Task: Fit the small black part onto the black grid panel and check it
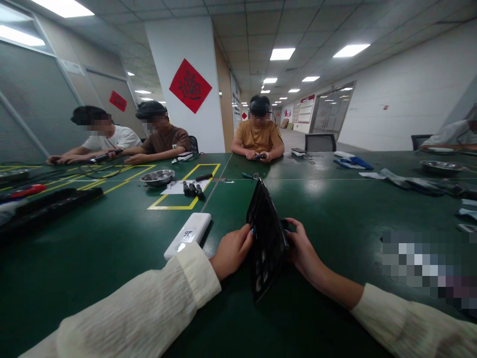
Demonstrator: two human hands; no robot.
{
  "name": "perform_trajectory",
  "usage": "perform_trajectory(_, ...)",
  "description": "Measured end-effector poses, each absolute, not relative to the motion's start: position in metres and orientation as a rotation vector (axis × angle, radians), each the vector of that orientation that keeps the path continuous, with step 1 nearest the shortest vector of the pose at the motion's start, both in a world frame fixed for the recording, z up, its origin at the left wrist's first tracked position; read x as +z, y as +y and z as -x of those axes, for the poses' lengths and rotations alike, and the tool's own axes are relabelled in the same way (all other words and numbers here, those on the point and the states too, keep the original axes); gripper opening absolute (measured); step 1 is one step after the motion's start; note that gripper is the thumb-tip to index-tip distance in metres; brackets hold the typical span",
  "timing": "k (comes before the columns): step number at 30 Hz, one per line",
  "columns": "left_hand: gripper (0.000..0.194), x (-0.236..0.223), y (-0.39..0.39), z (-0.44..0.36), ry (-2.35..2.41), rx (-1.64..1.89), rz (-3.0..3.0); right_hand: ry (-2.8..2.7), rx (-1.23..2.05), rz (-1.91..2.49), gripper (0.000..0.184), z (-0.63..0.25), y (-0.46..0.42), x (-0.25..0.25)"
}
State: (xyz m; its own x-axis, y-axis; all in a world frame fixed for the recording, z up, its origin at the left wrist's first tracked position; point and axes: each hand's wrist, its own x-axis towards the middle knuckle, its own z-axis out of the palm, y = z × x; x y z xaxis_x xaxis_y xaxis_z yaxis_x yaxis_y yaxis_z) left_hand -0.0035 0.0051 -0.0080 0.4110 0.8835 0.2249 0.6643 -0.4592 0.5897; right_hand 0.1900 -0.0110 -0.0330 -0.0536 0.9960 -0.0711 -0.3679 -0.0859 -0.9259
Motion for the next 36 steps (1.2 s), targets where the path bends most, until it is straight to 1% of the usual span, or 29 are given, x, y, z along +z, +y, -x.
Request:
perform_trajectory(5, 0.019, -0.012, 0.004, 0.004, 1.377, 0.707, -2.309, -0.963, 1.444, 0.983, 0.055, -0.191, -0.011, -0.034)
perform_trajectory(10, 0.025, -0.016, 0.007, 0.007, 1.423, 0.710, -2.319, -1.042, 1.398, 1.005, 0.054, -0.192, -0.007, -0.042)
perform_trajectory(16, 0.027, -0.014, 0.009, 0.007, 1.441, 0.629, -2.325, -1.075, 1.384, 1.035, 0.060, -0.190, -0.009, -0.038)
perform_trajectory(21, 0.033, -0.010, 0.008, 0.005, 1.439, 0.501, -2.356, -1.034, 1.391, 1.059, 0.065, -0.189, -0.006, -0.038)
perform_trajectory(29, 0.045, -0.012, 0.011, 0.004, 1.370, 0.607, -2.283, -0.908, 1.453, 0.975, 0.069, -0.190, -0.008, -0.035)
perform_trajectory(31, 0.046, -0.013, 0.011, 0.004, 1.342, 0.631, -2.251, -0.890, 1.462, 0.956, 0.068, -0.190, -0.010, -0.032)
perform_trajectory(36, 0.045, -0.011, 0.009, 0.003, 1.313, 0.650, -2.230, -0.926, 1.515, 0.916, 0.056, -0.193, -0.012, -0.029)
